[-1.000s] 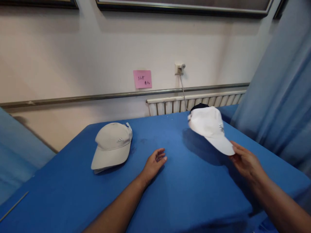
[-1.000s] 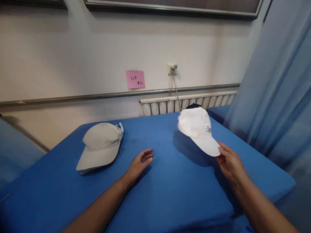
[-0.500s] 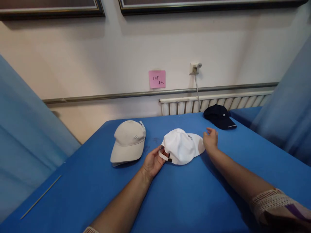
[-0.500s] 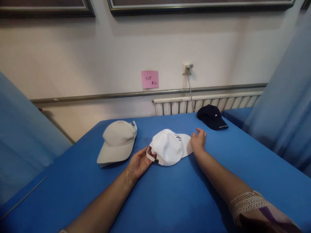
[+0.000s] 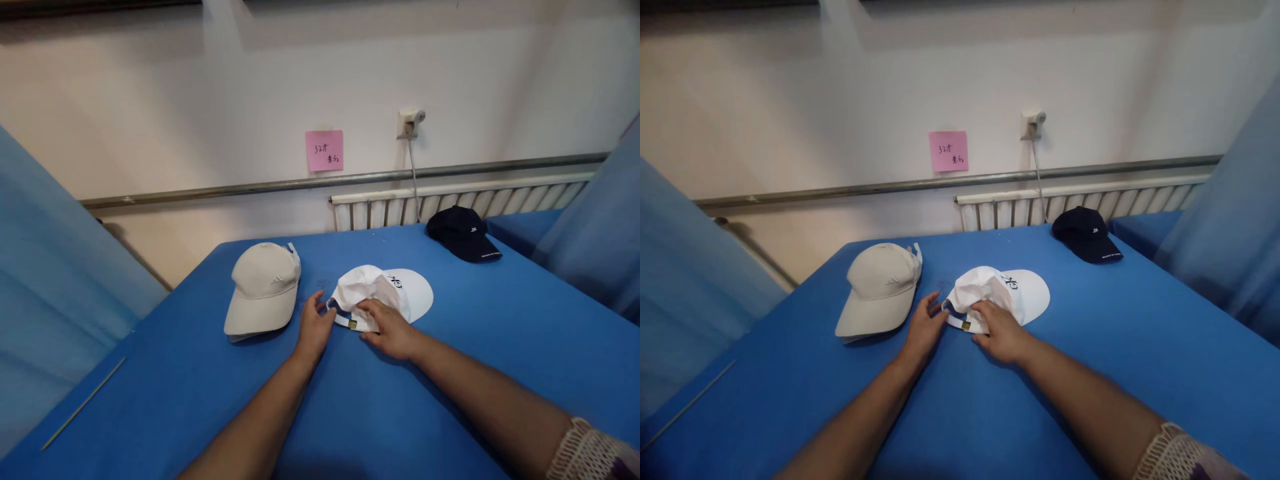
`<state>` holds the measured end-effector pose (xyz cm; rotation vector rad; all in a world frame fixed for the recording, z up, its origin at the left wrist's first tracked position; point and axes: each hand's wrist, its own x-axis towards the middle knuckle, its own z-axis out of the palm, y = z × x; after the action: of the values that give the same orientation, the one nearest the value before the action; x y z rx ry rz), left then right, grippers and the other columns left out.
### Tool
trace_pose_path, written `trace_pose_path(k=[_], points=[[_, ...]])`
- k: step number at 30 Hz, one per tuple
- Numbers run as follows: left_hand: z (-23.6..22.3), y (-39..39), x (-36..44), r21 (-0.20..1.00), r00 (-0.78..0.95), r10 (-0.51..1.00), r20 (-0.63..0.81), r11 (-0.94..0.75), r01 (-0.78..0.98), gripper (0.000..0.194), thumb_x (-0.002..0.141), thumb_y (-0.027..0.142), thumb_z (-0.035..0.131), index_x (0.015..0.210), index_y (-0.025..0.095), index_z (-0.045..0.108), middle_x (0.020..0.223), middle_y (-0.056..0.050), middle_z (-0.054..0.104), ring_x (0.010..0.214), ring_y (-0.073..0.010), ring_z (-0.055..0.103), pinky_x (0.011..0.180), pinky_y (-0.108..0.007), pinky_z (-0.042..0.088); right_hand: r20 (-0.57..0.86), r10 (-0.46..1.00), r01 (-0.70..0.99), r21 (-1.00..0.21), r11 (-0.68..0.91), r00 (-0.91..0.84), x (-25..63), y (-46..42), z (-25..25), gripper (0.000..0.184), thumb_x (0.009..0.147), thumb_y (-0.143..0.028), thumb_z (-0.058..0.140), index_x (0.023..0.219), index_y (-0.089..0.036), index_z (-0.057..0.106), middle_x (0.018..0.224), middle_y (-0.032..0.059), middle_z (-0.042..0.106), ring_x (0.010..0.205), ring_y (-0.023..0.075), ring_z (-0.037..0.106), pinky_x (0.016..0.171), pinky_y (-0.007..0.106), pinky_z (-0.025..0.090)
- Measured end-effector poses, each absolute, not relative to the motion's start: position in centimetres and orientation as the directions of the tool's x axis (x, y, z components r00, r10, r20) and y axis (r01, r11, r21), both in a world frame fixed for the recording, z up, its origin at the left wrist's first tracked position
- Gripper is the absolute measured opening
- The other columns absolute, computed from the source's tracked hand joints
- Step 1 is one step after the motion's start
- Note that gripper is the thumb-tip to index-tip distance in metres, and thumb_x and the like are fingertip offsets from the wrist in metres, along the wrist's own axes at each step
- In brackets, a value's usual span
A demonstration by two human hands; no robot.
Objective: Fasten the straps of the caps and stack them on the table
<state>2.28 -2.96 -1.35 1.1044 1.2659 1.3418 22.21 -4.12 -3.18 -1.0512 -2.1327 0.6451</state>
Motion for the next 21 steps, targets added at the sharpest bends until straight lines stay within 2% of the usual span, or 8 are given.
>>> trace_pose_path(k=[1,3,6,10,13,16,18,21], points=[[-1.3,-3.1,2.3,0.976,-0.106,0.982,0.157,-0.138,0.168,0.035,0.071,0.007,0.066,0.104,0.02,0.064,0.119,-0.007,0.061,0.119,-0.025,0.05,0.105,-0.041,0.036,0.342,0.826,0.492,-0.677,0.548,-0.448,22.4,-4.0,-3.5,0.059,0.073,-0.019,0.068,0.127,-0.022,0.044,0.124,0.01,0.056,0.113,0.0265,0.053,0.098,0.044,0.042],[-1.3,-3.4,2.6,0.786,0.133,0.927,0.35,-0.368,0.497,0.03,0.075,0.01,0.062,0.102,0.022,0.066,0.118,-0.006,0.061,0.119,-0.0246,0.049,0.106,-0.043,0.034,0.341,0.826,0.485,-0.684,0.545,-0.448,22.4,-3.9,-3.8,0.061,0.072,-0.018,0.069,0.128,-0.023,0.043,0.124,0.0095,0.055,0.114,0.0267,0.053,0.098,0.044,0.041],[-1.3,-3.9,3.2,0.577,0.422,0.851,0.311,-0.522,0.628,0.027,0.08,0.017,0.059,0.105,0.023,0.067,0.124,-0.008,0.057,0.119,-0.0263,0.048,0.104,-0.045,0.035,0.345,0.829,0.475,-0.694,0.541,-0.44,22.2,-4.1,-4.1,0.062,0.073,-0.016,0.067,0.128,-0.022,0.041,0.124,0.0107,0.054,0.114,0.0265,0.053,0.098,0.044,0.042],[-1.5,-3.9,3.7,0.496,0.517,0.834,0.193,-0.538,0.682,0.031,0.078,0.019,0.062,0.108,0.026,0.067,0.139,-0.01,0.045,0.13,-0.032,0.038,0.106,-0.052,0.029,0.337,0.839,0.457,-0.72,0.522,-0.427,22.0,-4.1,-4.1,0.067,0.075,-0.016,0.064,0.134,-0.02,0.033,0.127,0.013,0.052,0.116,0.0259,0.052,0.099,0.044,0.042],[-1.6,-3.6,3.8,0.534,0.512,0.843,0.162,-0.512,0.673,0.022,0.077,0.016,0.062,0.097,0.024,0.069,0.139,-0.01,0.045,0.133,-0.0314,0.035,0.108,-0.05,0.027,0.346,0.822,0.455,-0.704,0.546,-0.451,22.1,-4.1,-3.9,0.066,0.074,-0.015,0.065,0.133,-0.019,0.034,0.129,0.0138,0.051,0.117,0.0261,0.051,0.099,0.043,0.041],[-1.7,-3.1,3.7,0.661,0.456,0.876,0.156,-0.435,0.611,0.007,0.076,0.018,0.064,0.082,0.02,0.067,0.135,-0.011,0.05,0.131,-0.0305,0.038,0.108,-0.047,0.027,0.369,0.799,0.45,-0.678,0.581,-0.476,22.1,-4.1,-3.7,0.059,0.074,-0.015,0.066,0.128,-0.018,0.04,0.128,0.0131,0.052,0.116,0.0257,0.051,0.099,0.042,0.041],[-1.6,-2.8,3.4,0.8,0.405,0.902,0.147,-0.35,0.488,0.003,0.076,0.021,0.063,0.078,0.018,0.064,0.131,-0.011,0.053,0.127,-0.029,0.043,0.108,-0.045,0.029,0.366,0.799,0.46,-0.671,0.582,-0.478,22.1,-4.0,-3.6,0.052,0.076,-0.016,0.066,0.123,-0.019,0.045,0.124,0.0114,0.054,0.113,0.0251,0.052,0.097,0.041,0.042],[-1.3,-2.4,2.8,0.955,0.346,0.934,0.091,-0.181,0.237,0.01,0.08,0.026,0.061,0.077,0.016,0.061,0.129,-0.012,0.056,0.118,-0.0265,0.052,0.103,-0.042,0.036,0.341,0.817,0.492,-0.667,0.559,-0.465,22.0,-3.9,-3.5,0.042,0.077,-0.02,0.066,0.117,-0.021,0.051,0.119,0.0092,0.057,0.108,0.0243,0.055,0.094,0.041,0.043]])
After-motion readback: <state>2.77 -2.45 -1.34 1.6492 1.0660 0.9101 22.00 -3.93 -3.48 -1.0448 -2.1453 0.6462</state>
